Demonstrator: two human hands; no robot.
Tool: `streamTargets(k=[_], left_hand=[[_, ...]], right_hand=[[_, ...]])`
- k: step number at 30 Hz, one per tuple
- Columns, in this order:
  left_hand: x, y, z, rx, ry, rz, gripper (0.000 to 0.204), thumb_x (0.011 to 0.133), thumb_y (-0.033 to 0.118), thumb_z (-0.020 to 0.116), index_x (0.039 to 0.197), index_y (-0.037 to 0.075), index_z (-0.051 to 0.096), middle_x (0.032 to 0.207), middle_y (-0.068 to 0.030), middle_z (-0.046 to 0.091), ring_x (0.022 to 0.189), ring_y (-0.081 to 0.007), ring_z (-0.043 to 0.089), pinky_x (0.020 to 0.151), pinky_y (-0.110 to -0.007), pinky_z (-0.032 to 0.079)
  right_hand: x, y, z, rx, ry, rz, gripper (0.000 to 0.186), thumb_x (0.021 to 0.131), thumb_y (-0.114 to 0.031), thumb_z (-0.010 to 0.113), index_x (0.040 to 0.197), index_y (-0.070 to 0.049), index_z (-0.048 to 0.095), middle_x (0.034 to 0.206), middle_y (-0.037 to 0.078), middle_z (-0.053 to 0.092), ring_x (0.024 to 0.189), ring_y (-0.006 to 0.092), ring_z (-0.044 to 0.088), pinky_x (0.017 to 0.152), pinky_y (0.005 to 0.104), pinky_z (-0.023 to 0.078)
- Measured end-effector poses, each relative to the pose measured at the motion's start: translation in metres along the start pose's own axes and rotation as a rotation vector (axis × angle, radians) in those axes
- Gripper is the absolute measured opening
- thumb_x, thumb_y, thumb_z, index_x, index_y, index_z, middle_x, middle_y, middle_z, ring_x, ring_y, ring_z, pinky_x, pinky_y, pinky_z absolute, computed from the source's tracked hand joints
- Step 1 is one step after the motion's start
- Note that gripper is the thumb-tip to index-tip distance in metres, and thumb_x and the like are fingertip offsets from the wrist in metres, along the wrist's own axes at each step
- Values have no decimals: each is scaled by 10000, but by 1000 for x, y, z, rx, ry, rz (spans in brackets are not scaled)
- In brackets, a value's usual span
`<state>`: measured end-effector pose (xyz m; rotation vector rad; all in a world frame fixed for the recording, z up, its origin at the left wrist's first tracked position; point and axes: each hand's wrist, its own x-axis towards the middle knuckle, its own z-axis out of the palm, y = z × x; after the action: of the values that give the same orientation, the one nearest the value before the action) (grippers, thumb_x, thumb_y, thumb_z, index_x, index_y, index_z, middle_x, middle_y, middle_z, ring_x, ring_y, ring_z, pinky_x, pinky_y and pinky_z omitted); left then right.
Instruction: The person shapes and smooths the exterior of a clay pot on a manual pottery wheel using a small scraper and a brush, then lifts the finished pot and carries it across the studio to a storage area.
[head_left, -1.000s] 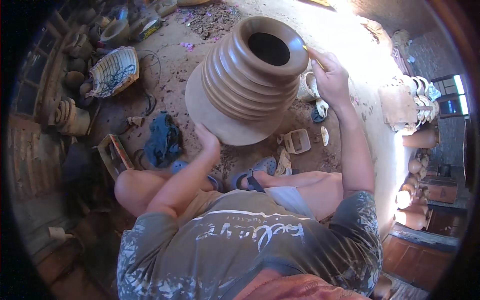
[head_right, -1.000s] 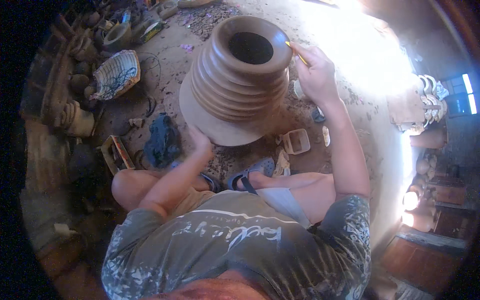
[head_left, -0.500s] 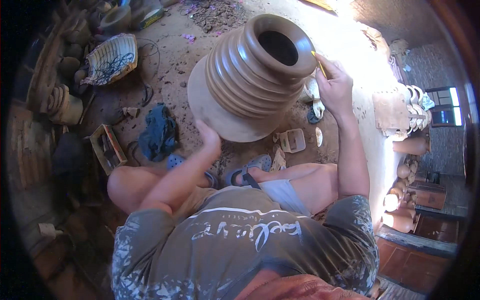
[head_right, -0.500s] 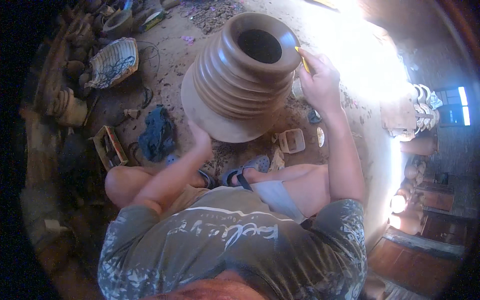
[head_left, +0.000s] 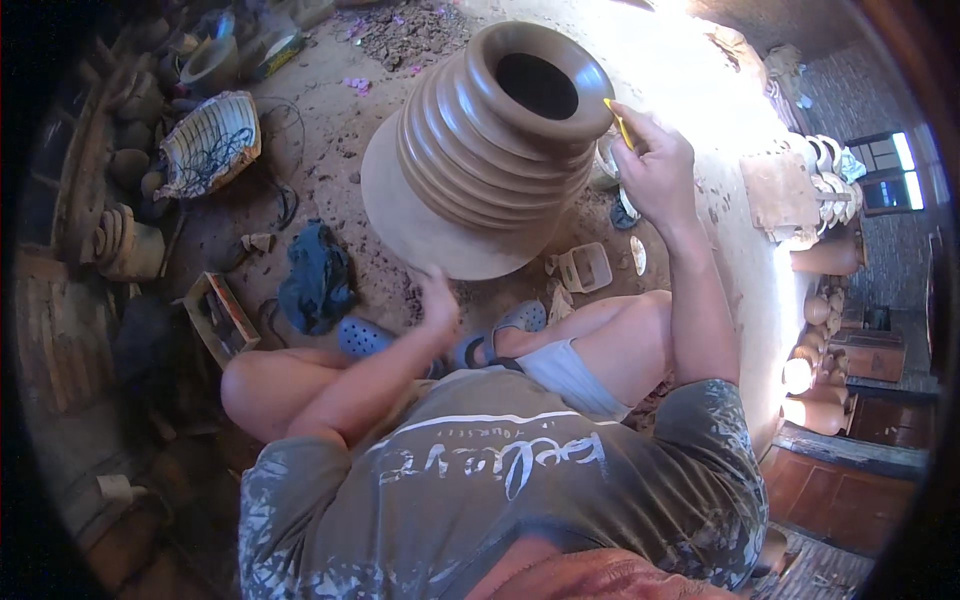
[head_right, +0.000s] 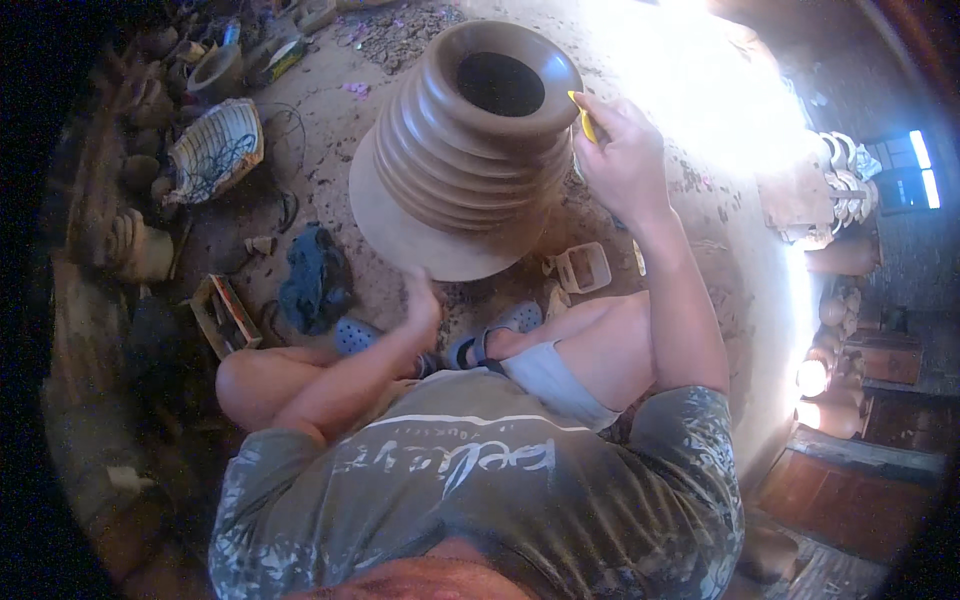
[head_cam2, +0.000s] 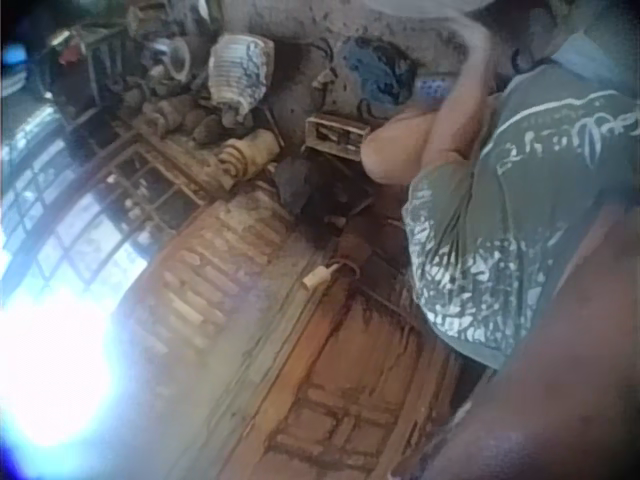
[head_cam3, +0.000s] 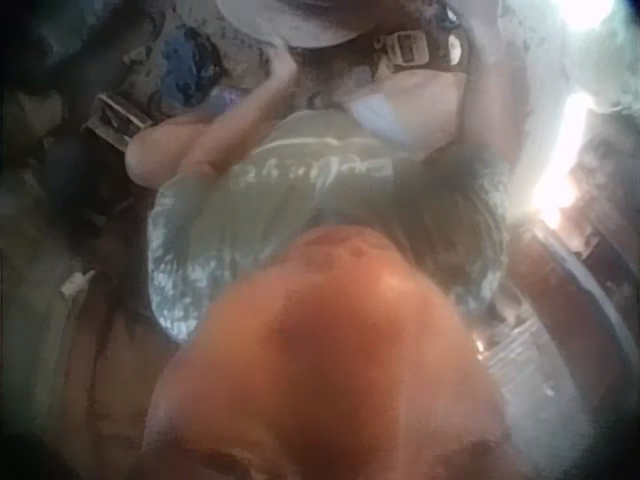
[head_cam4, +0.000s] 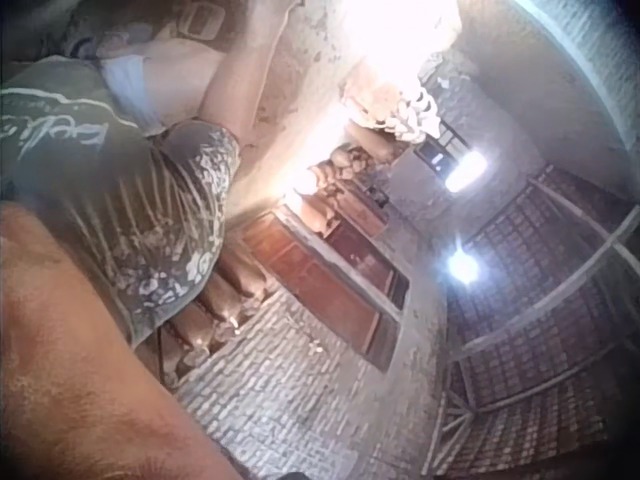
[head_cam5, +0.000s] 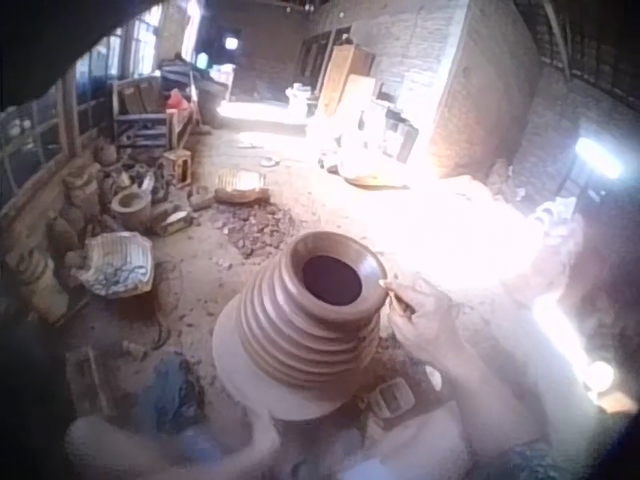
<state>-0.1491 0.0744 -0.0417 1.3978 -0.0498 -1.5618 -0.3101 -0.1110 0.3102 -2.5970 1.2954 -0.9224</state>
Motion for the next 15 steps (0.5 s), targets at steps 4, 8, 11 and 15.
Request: streamTargets(k=[4,8,11,15], left_hand=[[-33,-5,14,205,-59,-181,837,1034,639,456,1653,161,158,1461,-85,407,1104,-220,511,933,-412,447],[12,74,-15,433,462,476,963,994,513,606,1630,-15,112,1684,-257,148,1537,-430,209,1257,-477,200],[37,128,-49,878,465,643,943,969,526,631,1638,44,174,1692,-244,125,1541,-445,193,1241,-517,237],[34,146,-53,1360,499,640,921,954,570,630,1655,154,201,1715,-225,58,1562,-452,138,1203,-593,290]], right_hand=[[1,-1,4,-7,21,-15,336,877,-95,689,1206,-56,747,833,140,626,717,272,626,694,369,512],[6,-2,7,-38,35,-70,347,860,-110,679,1194,-43,746,837,160,627,727,313,632,697,401,518],[9,-7,8,-36,31,-95,358,842,-114,679,1183,-32,746,832,173,625,730,331,629,702,418,518],[6,-12,10,-45,50,-130,356,830,-115,680,1169,-31,750,822,182,620,726,344,625,706,427,523]])
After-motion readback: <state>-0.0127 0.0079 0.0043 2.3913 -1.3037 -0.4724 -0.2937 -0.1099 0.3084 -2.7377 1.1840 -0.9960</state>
